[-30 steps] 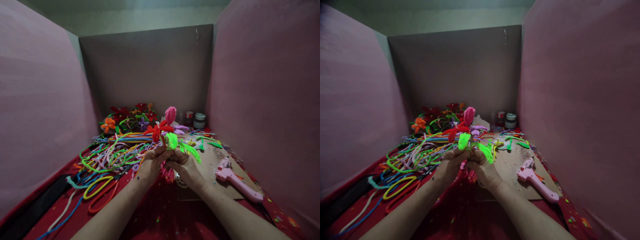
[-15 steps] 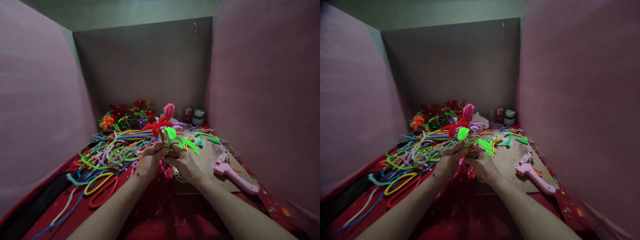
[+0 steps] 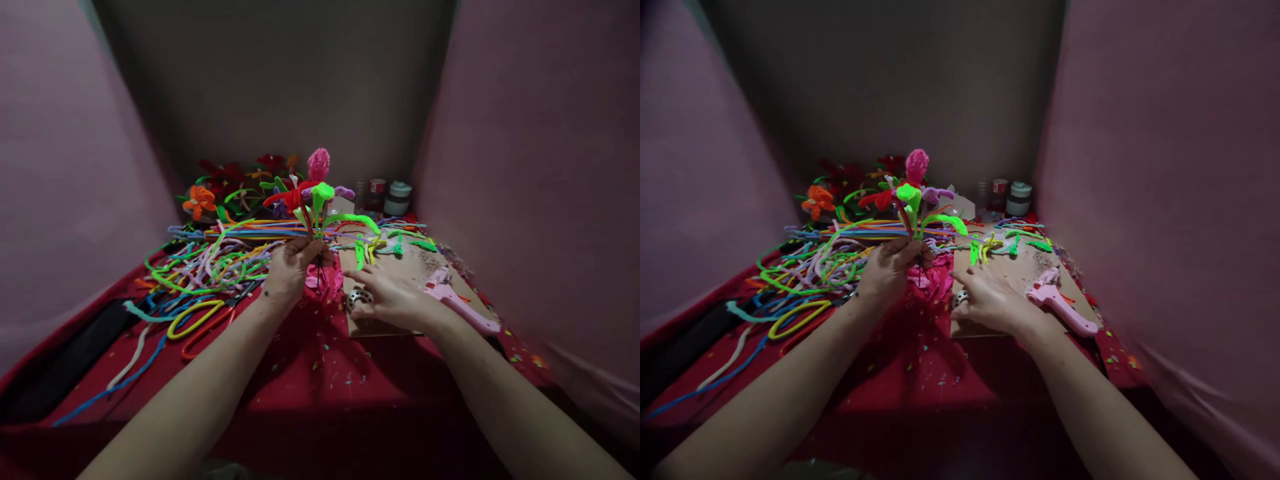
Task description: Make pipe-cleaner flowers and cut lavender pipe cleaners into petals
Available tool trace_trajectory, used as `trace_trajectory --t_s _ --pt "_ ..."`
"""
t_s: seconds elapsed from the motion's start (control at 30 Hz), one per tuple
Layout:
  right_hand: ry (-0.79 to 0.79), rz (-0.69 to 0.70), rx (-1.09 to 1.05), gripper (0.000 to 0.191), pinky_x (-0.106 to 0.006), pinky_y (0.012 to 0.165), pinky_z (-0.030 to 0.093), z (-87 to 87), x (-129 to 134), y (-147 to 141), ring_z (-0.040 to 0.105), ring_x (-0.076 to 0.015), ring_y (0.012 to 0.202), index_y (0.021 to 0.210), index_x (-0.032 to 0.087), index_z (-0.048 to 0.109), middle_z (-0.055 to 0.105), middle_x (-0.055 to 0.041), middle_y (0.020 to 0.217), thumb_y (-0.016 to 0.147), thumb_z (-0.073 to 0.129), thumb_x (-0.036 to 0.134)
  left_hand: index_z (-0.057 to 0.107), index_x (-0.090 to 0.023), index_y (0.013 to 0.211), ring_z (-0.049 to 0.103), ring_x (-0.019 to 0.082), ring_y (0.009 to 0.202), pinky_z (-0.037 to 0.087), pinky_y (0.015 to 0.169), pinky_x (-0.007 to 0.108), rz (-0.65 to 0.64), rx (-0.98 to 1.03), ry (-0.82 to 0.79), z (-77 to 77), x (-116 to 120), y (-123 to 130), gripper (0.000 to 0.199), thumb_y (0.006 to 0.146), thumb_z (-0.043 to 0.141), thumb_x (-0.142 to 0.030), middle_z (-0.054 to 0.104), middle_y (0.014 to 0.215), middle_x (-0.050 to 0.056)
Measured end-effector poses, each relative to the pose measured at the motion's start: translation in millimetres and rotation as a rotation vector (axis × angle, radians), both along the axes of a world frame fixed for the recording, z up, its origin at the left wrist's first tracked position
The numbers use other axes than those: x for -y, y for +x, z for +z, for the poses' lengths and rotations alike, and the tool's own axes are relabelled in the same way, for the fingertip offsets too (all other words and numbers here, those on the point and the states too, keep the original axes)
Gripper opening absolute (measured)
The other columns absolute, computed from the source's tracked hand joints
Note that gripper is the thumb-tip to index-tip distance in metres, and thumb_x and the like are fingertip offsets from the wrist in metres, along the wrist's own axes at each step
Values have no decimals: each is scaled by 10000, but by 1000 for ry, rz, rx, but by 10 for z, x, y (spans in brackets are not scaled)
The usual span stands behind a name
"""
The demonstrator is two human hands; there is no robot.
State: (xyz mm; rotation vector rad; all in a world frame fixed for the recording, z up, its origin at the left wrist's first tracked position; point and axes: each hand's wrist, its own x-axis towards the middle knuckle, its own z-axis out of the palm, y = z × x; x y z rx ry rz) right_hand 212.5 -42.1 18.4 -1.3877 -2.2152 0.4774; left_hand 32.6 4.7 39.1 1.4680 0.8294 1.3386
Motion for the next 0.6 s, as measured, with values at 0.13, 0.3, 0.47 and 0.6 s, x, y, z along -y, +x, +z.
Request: trace_trajectory --t_s 0.13,0.3,0.47,0.6 --pt "-13 30 116 631 -342 760 380 -99 91 0 489 -242 922 1241 249 476 546 -80 960 645 685 241 621 -114 592 533 102 513 415 554 220 -42 96 6 -62 -70 -9 219 700 622 -304 595 537 8" --pt "-19 -65 -196 575 -343 791 396 -69 37 58 509 -199 898 1211 225 504 548 -58 970 658 659 215 612 -108 608 544 99 509 429 546 217 -85 274 -106 -140 -193 -53 197 647 683 -288 599 544 5" --pt "-62 -118 -648 692 -317 772 414 99 -6 -7 511 -151 844 1266 227 423 533 -28 923 623 676 213 619 -102 670 578 107 529 449 536 210 -184 347 -266 -128 -214 -74 151 665 668 -244 654 627 37" --pt "-87 -100 -735 743 -279 681 429 226 -79 -129 490 -134 793 1277 208 395 497 -15 880 595 690 203 596 -115 671 542 80 458 441 488 204 -235 429 -332 -36 -140 -73 103 725 604 -203 684 703 53"
